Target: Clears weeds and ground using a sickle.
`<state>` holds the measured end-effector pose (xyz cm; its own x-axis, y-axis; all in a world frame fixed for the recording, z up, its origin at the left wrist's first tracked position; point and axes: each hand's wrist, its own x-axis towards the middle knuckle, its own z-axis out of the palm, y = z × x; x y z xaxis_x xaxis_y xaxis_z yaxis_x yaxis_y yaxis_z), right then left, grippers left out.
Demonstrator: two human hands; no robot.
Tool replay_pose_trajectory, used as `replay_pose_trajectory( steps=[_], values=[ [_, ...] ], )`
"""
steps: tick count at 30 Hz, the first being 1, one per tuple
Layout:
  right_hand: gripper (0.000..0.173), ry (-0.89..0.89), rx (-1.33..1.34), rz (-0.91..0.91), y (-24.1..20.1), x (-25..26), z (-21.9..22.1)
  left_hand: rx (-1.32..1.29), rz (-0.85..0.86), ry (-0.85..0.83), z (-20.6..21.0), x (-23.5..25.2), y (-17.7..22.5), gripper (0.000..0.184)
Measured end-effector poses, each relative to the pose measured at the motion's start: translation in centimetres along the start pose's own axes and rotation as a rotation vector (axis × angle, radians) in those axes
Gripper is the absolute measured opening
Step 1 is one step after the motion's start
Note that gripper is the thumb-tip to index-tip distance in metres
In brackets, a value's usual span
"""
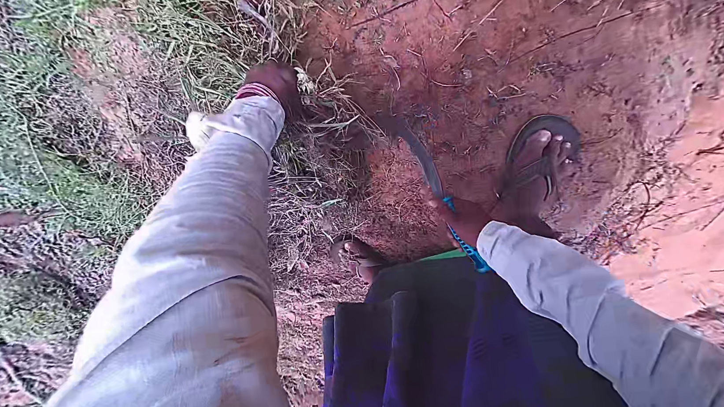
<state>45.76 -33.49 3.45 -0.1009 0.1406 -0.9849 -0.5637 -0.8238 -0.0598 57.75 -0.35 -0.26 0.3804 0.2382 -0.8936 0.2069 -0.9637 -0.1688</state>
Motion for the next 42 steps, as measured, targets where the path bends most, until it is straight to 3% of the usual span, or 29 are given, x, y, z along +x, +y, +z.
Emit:
replay_pose_trajectory(
  steps=[4,6,9,11,13,18,22,24,26,27,30,32,34,36,39,42],
  values=[
    [0.04,0.161,0.151,-0.23,2.2,-4.4,-0.1,-0.067,-0.048,0.079,2.6,-0.8,-2.9,0.055],
    [0.039,0.222,0.242,-0.298,-1.7,-3.0,-1.3,-0.109,-0.076,0.113,3.6,-1.3,-4.3,0.058],
    [0.056,0.226,0.291,-0.342,-10.6,2.6,-2.1,-0.13,-0.105,0.129,3.6,-2.1,-4.9,0.058],
    [0.062,0.18,0.324,-0.332,-16.0,5.8,-1.0,-0.149,-0.125,0.129,3.5,-2.8,-4.7,0.06],
    [0.065,0.114,0.338,-0.297,-18.4,8.1,1.1,-0.18,-0.122,0.172,4.1,-4.0,-5.0,0.057],
    [0.062,0.018,0.171,-0.204,-13.8,4.4,4.3,-0.266,-0.099,0.23,5.8,-7.5,-8.1,0.055],
    [0.054,0.035,-0.04,-0.122,-10.8,-2.5,2.8,-0.332,-0.074,0.27,5.9,-10.0,-9.3,0.057],
    [0.048,0.111,0.012,-0.19,-9.2,-3.9,2.0,-0.352,-0.045,0.357,6.2,-10.1,-10.2,0.056],
    [0.05,0.185,0.097,-0.27,-9.4,-2.4,1.5,-0.299,0.019,0.36,6.8,-9.7,-10.5,0.054],
    [0.055,0.204,0.117,-0.289,-10.7,-0.9,1.0,-0.266,0.013,0.28,6.6,-9.2,-10.1,0.053],
    [0.064,0.17,0.13,-0.222,-14.6,4.7,0.8,-0.157,-0.108,0.102,5.3,-7.9,-7.9,0.054],
    [0.064,0.154,0.155,-0.212,-14.2,6.7,2.7,-0.115,-0.185,0.135,5.1,-7.2,-7.1,0.049],
    [0.062,0.146,0.179,-0.212,-11.6,5.8,4.0,-0.106,-0.182,0.278,4.4,-6.7,-6.0,0.049],
    [0.057,0.221,0.164,-0.274,-8.3,4.2,4.2,-0.067,-0.083,0.365,3.1,-5.8,-4.1,0.041],
    [0.052,0.416,0.183,-0.384,-5.4,2.7,2.8,0.064,0.239,0.352,2.7,-2.9,-0.3,0.034],
    [0.055,0.48,0.253,-0.34,-6.3,2.8,-0.6,0.228,0.394,0.145,2.9,1.9,3.7,0.055]
  ],
)
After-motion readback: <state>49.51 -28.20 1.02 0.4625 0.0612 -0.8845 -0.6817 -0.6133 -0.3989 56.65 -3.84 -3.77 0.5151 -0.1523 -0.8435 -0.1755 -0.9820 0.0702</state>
